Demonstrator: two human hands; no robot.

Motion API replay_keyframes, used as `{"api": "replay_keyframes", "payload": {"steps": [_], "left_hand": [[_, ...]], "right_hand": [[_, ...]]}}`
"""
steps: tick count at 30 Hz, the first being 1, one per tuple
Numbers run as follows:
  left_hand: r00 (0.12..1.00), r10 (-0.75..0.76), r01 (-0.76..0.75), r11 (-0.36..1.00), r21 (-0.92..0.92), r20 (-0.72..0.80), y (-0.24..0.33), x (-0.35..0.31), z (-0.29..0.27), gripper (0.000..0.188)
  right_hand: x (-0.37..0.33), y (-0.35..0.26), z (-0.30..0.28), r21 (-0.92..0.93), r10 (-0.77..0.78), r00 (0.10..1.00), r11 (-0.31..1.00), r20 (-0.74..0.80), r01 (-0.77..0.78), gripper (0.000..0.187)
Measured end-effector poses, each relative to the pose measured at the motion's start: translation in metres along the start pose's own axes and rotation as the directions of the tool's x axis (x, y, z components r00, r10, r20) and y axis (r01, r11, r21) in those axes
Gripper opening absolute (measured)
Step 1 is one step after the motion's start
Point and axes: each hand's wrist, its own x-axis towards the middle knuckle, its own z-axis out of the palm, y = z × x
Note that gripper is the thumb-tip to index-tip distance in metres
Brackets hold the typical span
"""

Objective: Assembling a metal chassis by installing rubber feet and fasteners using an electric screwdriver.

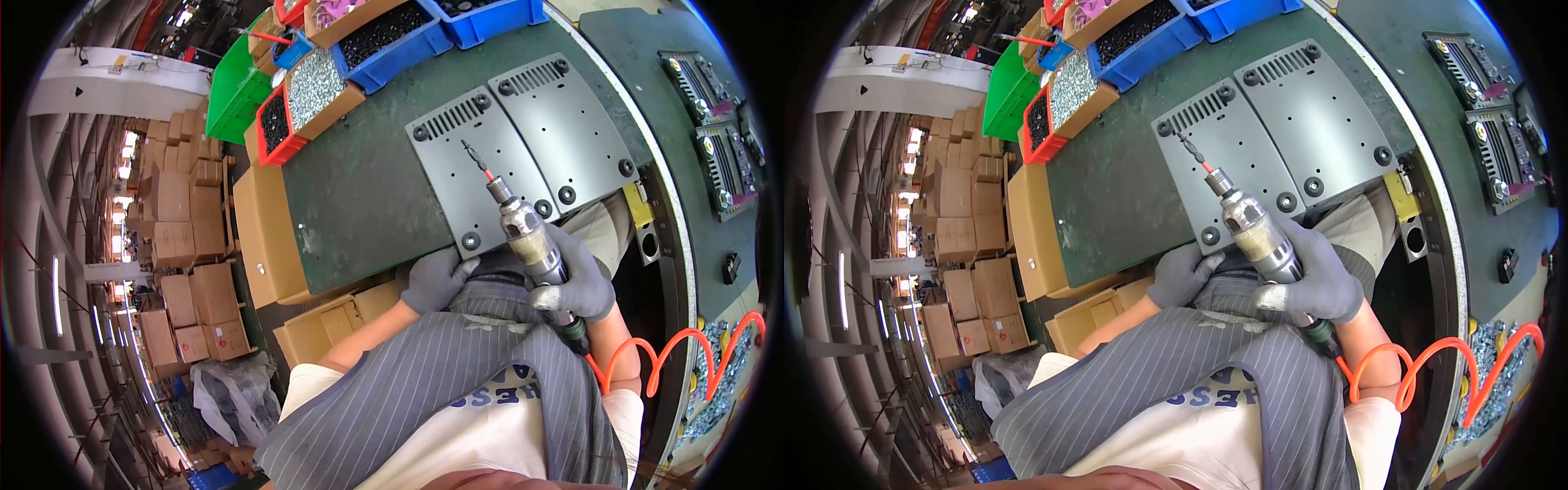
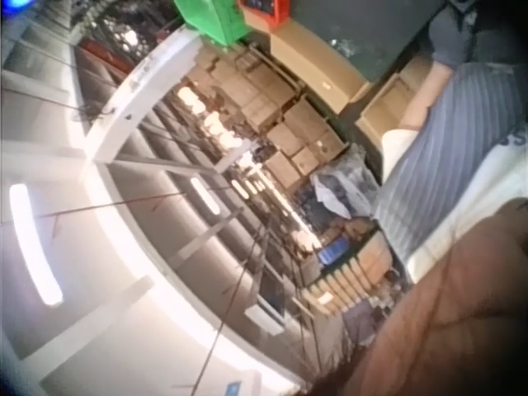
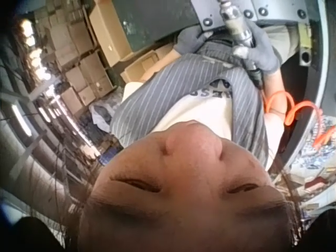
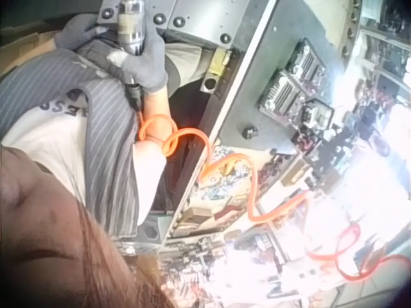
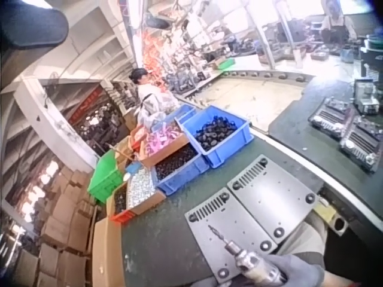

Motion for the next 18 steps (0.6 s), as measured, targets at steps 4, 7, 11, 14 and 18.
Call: {"api": "replay_keyframes", "payload": {"steps": [4,7,11,14,18], "left_hand": [[0.971,0.228,-0.222,0.971,0.090,-0.073,0.034,-0.003,-0.054,0.030],[0.893,0.444,-0.395,0.851,0.346,-0.071,0.073,0.009,-0.122,0.032],[0.946,0.323,-0.311,0.887,0.342,0.023,0.107,0.042,-0.175,0.032],[0.960,0.268,-0.278,0.884,0.375,0.079,0.106,0.074,-0.167,0.033],[0.952,0.291,-0.300,0.832,0.467,0.093,0.099,0.102,-0.156,0.035]], "right_hand": [[-0.017,0.000,-0.007,0.087,-0.014,0.995,0.996,-0.099,0.023,0.079],[-0.025,-0.006,-0.005,0.152,-0.043,0.981,0.986,-0.187,0.072,0.082],[-0.040,-0.010,-0.008,0.186,-0.005,0.961,0.981,-0.275,0.059,0.090],[-0.048,-0.011,-0.004,0.204,0.020,0.958,0.978,-0.284,0.040,0.090],[-0.046,-0.021,-0.006,0.119,0.115,0.974,0.988,-0.194,-0.093,0.088]]}}
